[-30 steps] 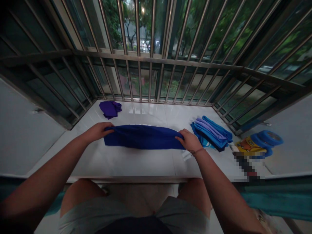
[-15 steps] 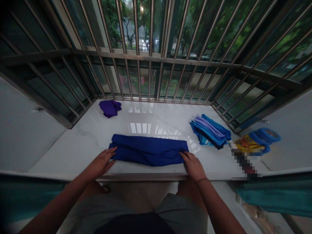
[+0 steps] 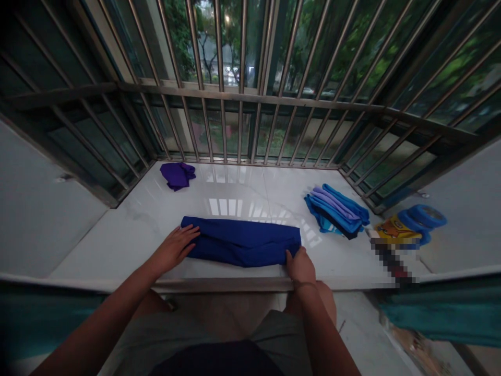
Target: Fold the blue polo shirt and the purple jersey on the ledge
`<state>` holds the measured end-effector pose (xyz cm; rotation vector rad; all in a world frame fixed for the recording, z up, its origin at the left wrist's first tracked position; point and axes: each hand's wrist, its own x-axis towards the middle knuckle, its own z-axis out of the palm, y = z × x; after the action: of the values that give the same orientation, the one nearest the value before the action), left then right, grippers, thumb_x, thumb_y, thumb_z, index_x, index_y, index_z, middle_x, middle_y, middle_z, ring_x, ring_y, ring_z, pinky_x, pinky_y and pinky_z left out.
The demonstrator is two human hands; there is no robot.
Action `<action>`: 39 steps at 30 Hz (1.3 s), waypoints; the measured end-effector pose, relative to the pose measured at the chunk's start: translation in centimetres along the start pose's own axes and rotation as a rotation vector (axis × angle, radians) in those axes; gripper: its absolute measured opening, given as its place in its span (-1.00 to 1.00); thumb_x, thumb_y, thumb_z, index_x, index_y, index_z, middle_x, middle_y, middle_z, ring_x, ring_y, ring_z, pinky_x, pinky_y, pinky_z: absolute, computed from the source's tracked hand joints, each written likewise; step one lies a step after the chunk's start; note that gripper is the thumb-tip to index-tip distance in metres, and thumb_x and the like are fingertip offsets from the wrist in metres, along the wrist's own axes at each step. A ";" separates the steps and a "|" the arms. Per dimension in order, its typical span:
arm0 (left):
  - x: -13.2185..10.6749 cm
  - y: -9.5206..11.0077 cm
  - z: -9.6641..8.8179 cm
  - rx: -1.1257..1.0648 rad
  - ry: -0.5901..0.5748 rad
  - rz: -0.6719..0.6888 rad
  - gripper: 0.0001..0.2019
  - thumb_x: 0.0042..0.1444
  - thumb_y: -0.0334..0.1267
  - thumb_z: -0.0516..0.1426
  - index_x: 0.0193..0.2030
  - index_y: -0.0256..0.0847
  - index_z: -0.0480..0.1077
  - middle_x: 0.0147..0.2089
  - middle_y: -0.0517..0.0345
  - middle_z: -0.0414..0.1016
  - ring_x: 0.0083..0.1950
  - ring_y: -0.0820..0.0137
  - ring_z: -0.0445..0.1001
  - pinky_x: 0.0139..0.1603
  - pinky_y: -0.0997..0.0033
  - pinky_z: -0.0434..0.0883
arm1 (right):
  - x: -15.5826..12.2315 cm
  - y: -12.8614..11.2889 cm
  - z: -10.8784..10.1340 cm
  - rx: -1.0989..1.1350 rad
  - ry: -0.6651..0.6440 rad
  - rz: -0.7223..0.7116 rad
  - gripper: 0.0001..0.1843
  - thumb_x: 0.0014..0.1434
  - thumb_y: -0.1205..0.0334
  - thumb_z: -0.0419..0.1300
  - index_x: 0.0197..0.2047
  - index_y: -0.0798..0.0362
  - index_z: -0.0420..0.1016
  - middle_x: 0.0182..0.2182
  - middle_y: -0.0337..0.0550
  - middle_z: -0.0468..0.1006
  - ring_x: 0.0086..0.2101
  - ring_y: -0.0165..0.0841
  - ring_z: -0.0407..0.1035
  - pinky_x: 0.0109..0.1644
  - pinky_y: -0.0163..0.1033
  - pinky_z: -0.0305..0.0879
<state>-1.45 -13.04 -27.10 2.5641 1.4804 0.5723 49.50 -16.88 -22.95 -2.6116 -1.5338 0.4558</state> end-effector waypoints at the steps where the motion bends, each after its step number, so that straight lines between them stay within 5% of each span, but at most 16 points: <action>1: 0.7 0.1 0.3 0.007 -0.025 -0.014 -0.53 0.62 0.01 0.05 0.51 0.01 0.50 0.59 0.00 0.50 0.67 0.02 0.38 0.72 -0.37 0.21 | 0.3 -0.1 -0.3 0.005 -0.017 0.000 -0.41 0.59 -0.02 0.14 0.41 0.29 0.42 0.04 0.36 0.75 0.06 0.05 0.71 0.13 -0.03 0.53; 6: 2.3 0.3 1.5 0.001 -0.102 -0.174 -0.51 0.59 0.01 0.09 0.53 -0.02 0.48 0.65 -0.05 0.41 0.67 -0.08 0.37 0.66 -0.50 0.26 | 1.1 1.3 -1.5 0.009 -0.018 0.006 -0.48 0.60 -0.06 0.08 0.30 0.19 0.54 0.06 0.27 0.77 0.07 0.01 0.72 0.11 -0.08 0.52; 12: 0.5 2.4 3.5 0.008 0.044 -0.250 -0.49 0.56 0.02 0.13 0.52 -0.07 0.48 0.65 -0.14 0.41 0.66 -0.14 0.38 0.63 -0.49 0.31 | 1.1 3.2 -2.0 0.010 -0.019 0.061 -0.48 0.61 -0.06 0.03 0.19 0.19 0.61 0.03 0.26 0.77 0.05 0.00 0.72 0.07 -0.11 0.53; 19: -1.7 3.5 3.2 -0.051 0.226 -0.239 -0.64 0.53 -0.07 0.14 0.27 -0.17 0.61 0.45 -0.24 0.61 0.43 -0.10 0.61 0.51 -0.28 0.53 | 1.7 3.2 -2.3 -0.016 0.037 0.046 -0.43 0.58 -0.02 0.11 0.38 0.26 0.48 0.20 0.39 0.66 0.19 0.06 0.65 0.26 -0.03 0.50; 24: 1.3 2.9 1.0 -0.056 0.292 -0.215 -0.68 0.55 -0.21 0.08 0.22 -0.15 0.62 0.36 -0.19 0.67 0.39 -0.04 0.64 0.53 -0.27 0.51 | 3.1 1.4 -2.5 -0.054 0.057 0.032 -0.27 0.63 -0.18 0.05 0.47 0.32 0.40 0.29 0.51 0.58 0.24 0.15 0.62 0.34 0.07 0.47; 31: 5.2 1.9 1.4 -0.032 0.081 -0.122 -0.66 0.46 -0.23 0.17 0.27 -0.11 0.64 0.35 -0.21 0.69 0.43 -0.17 0.61 0.48 -0.47 0.48 | 3.3 -0.1 -2.4 -0.091 -0.031 0.032 -0.41 0.66 -0.08 0.04 0.33 0.28 0.54 0.00 0.38 0.77 0.06 0.07 0.73 0.14 -0.02 0.54; 35: 3.7 1.1 2.3 -0.176 0.106 -0.079 -0.70 0.46 -0.15 0.21 0.23 0.00 0.65 0.40 -0.07 0.67 0.47 -0.10 0.59 0.56 -0.48 0.40 | 4.3 1.5 -5.4 -0.106 -0.027 0.057 -0.49 0.63 -0.06 0.12 0.21 0.21 0.67 0.03 0.33 0.78 0.09 0.06 0.72 0.14 -0.05 0.54; 39: 2.1 0.9 2.8 -0.327 0.213 -0.090 -0.75 0.50 -0.08 0.20 0.16 -0.02 0.64 0.34 -0.04 0.71 0.42 0.05 0.63 0.51 -0.21 0.53 | 5.8 1.4 -10.3 -0.131 0.078 0.098 -0.43 0.63 -0.02 0.06 0.37 0.26 0.57 0.13 0.42 0.74 0.15 0.13 0.68 0.18 0.04 0.54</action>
<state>1.33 -11.53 -28.90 2.2323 1.4140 1.0076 56.33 -11.74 -14.63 -2.7770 -1.4638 0.2651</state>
